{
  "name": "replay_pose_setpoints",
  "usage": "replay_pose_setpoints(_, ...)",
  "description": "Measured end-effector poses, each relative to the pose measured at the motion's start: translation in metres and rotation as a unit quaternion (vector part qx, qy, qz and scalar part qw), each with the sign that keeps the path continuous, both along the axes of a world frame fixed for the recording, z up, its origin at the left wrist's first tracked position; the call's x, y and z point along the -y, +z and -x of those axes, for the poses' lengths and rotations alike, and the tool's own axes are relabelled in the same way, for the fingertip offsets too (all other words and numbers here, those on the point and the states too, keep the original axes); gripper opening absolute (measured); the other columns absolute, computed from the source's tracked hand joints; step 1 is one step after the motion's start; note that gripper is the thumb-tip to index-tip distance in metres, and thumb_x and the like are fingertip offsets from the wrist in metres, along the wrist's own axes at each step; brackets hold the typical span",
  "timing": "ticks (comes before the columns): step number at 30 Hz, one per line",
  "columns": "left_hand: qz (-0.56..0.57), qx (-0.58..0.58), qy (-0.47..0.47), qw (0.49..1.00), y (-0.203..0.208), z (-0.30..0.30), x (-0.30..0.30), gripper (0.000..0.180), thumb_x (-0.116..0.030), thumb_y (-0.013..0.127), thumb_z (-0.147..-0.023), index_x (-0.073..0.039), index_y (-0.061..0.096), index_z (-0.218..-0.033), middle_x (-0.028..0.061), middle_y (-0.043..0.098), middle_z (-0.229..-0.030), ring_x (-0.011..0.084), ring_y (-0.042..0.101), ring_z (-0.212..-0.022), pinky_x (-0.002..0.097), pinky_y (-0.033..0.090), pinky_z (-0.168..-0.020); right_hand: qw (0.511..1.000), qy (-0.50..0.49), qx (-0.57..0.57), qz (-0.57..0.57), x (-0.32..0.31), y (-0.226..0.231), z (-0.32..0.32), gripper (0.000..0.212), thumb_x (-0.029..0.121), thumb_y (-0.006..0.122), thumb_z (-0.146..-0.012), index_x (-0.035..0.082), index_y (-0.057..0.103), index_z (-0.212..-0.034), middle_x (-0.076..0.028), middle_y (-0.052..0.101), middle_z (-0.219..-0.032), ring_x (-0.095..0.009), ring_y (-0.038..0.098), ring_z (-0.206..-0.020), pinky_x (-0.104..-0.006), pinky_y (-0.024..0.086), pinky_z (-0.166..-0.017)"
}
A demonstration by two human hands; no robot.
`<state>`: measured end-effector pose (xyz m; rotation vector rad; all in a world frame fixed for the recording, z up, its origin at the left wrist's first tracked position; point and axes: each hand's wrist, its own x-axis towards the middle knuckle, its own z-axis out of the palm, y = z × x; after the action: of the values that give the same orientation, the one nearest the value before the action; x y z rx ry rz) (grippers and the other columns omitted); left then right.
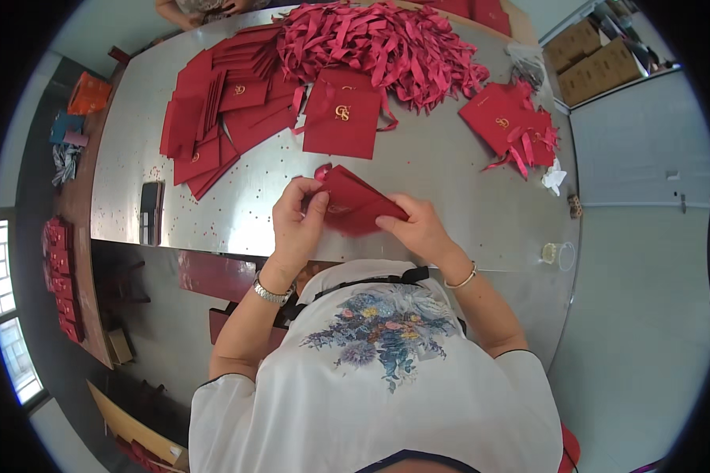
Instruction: Tying pink ribbons onto red gift envelopes.
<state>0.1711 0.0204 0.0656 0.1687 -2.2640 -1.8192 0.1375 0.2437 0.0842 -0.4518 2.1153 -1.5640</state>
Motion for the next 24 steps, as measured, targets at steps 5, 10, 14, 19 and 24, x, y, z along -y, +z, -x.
replay_pose_setpoints(5, -0.011, -0.043, 0.037, 0.998, -0.003, 0.011, 0.02, 0.034, 0.0, 0.059, -0.085, -0.002, 0.053, -0.118, 0.0083, 0.06, -0.113, 0.016, 0.056, -0.103, 0.028, 0.045, -0.087, 0.894, -0.064, -0.419, -0.144, 0.007, 0.018, 0.009, 0.029, 0.007, 0.066, -0.077, 0.003, 0.064, -0.106, -0.012, 0.068, -0.091, -0.025, 0.066, -0.082, -0.0365, 0.051, -0.071)
replay_pose_setpoints(10, -0.049, -0.012, 0.12, 0.992, -0.012, 0.007, 0.039, 0.027, 0.0, 0.056, -0.087, -0.001, 0.056, -0.113, 0.0076, 0.061, -0.109, 0.0151, 0.057, -0.099, 0.0274, 0.047, -0.084, 0.934, 0.143, -0.243, -0.221, 0.036, -0.001, -0.013, 0.037, 0.018, 0.058, -0.083, 0.004, 0.055, -0.117, -0.015, 0.064, -0.1, -0.029, 0.062, -0.094, -0.0438, 0.048, -0.077)
replay_pose_setpoints(14, 0.076, 0.004, 0.065, 0.995, -0.02, -0.001, 0.03, 0.02, 0.0, 0.056, -0.085, 0.0, 0.062, -0.104, 0.0073, 0.064, -0.1, 0.0137, 0.059, -0.088, 0.0279, 0.048, -0.078, 0.969, -0.033, -0.174, -0.174, 0.025, -0.042, 0.073, 0.027, 0.014, 0.057, -0.085, 0.004, 0.061, -0.111, -0.018, 0.064, -0.103, -0.036, 0.061, -0.095, -0.0438, 0.048, -0.083)
replay_pose_setpoints(19, 0.314, -0.007, 0.0, 0.949, -0.054, 0.013, 0.0, 0.029, -0.005, 0.064, -0.077, -0.001, 0.06, -0.106, 0.0181, 0.062, -0.1, 0.0373, 0.056, -0.094, 0.0429, 0.046, -0.083, 0.879, 0.012, -0.399, -0.262, 0.002, -0.087, 0.155, 0.013, 0.007, 0.057, -0.082, 0.005, 0.063, -0.093, -0.014, 0.062, -0.095, -0.034, 0.057, -0.094, -0.0428, 0.048, -0.08)
replay_pose_setpoints(24, 0.417, 0.03, -0.015, 0.908, -0.058, 0.035, -0.009, 0.025, -0.011, 0.068, -0.074, 0.0, 0.061, -0.095, 0.0151, 0.061, -0.089, 0.0329, 0.056, -0.084, 0.0426, 0.046, -0.073, 0.879, -0.005, -0.37, -0.299, 0.003, -0.102, 0.155, 0.008, 0.011, 0.059, -0.081, 0.005, 0.062, -0.085, -0.012, 0.062, -0.09, -0.032, 0.057, -0.093, -0.0413, 0.048, -0.081)
